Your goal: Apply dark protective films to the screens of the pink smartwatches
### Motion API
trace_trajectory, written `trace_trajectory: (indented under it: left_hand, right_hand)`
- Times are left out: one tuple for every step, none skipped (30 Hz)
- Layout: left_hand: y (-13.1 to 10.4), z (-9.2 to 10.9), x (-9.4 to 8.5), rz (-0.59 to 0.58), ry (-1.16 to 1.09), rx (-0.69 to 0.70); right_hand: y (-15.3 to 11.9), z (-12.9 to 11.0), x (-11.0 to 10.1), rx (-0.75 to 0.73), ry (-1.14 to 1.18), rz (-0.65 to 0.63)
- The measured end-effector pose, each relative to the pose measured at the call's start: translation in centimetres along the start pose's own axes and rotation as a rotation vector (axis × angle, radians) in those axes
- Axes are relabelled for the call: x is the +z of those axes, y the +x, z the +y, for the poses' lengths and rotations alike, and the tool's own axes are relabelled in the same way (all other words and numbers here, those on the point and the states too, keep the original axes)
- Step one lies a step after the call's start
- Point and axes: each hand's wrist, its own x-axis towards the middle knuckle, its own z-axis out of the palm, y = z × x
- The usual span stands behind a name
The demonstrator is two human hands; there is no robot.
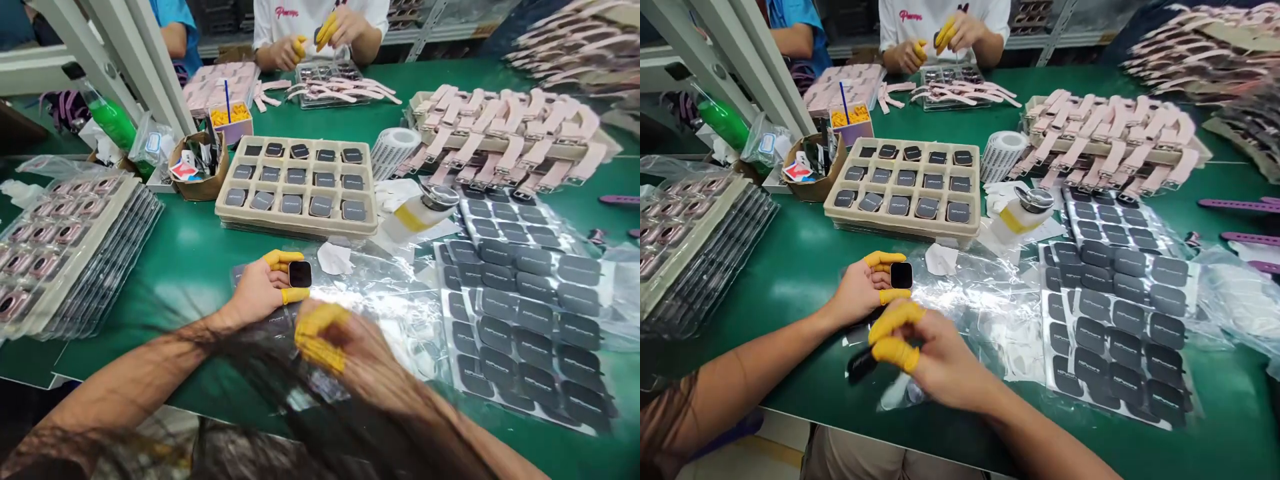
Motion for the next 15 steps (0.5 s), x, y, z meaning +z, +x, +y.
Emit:
trace_trajectory:
  left_hand:
    - [0.0, 0.0, 0.0, 0.006, 0.028, 0.001]
    - [-0.1, 0.0, 0.1, 0.010, 0.050, 0.002]
    - [-0.1, 0.1, 0.2, 0.010, 0.066, 0.001]
    - [-0.2, 0.3, 0.2, 0.010, 0.077, -0.002]
    - [-0.3, 0.4, 0.3, 0.012, 0.084, -0.007]
    - [-0.4, 0.6, 0.4, 0.012, 0.093, -0.018]
    - [-0.5, 0.7, 0.5, 0.012, 0.100, -0.033]
    - [-0.7, 0.8, 0.6, 0.010, 0.109, -0.048]
    - [-0.8, 0.9, 0.6, 0.008, 0.118, -0.061]
    - [-0.9, 1.0, 0.7, 0.003, 0.128, -0.070]
    - [-1.0, 1.0, 0.7, -0.001, 0.137, -0.074]
    - [-1.0, 1.0, 0.7, -0.004, 0.146, -0.075]
    - [-1.1, 0.9, 0.7, -0.009, 0.155, -0.075]
    - [-1.1, 0.9, 0.7, -0.014, 0.165, -0.076]
    - [-1.1, 0.9, 0.7, -0.019, 0.175, -0.076]
  right_hand:
    - [0.7, 0.5, -0.4, 0.119, 0.170, 0.017]
    - [1.5, 1.0, -0.8, 0.235, 0.313, 0.052]
    - [2.1, 1.6, -1.3, 0.313, 0.392, 0.108]
    - [2.6, 2.1, -1.7, 0.364, 0.407, 0.170]
    - [3.0, 2.7, -2.0, 0.389, 0.385, 0.212]
    - [3.2, 3.1, -2.3, 0.407, 0.345, 0.244]
    - [3.3, 3.4, -2.5, 0.424, 0.307, 0.263]
    - [3.2, 3.6, -2.6, 0.440, 0.286, 0.266]
    - [3.2, 3.7, -2.6, 0.457, 0.292, 0.256]
    - [3.1, 3.8, -2.6, 0.476, 0.317, 0.237]
    - [3.0, 3.8, -2.6, 0.494, 0.351, 0.219]
    - [3.0, 3.8, -2.6, 0.513, 0.384, 0.201]
    - [3.0, 3.8, -2.6, 0.532, 0.412, 0.189]
    - [3.0, 3.8, -2.5, 0.551, 0.431, 0.189]
    - [3.1, 3.8, -2.5, 0.568, 0.441, 0.196]
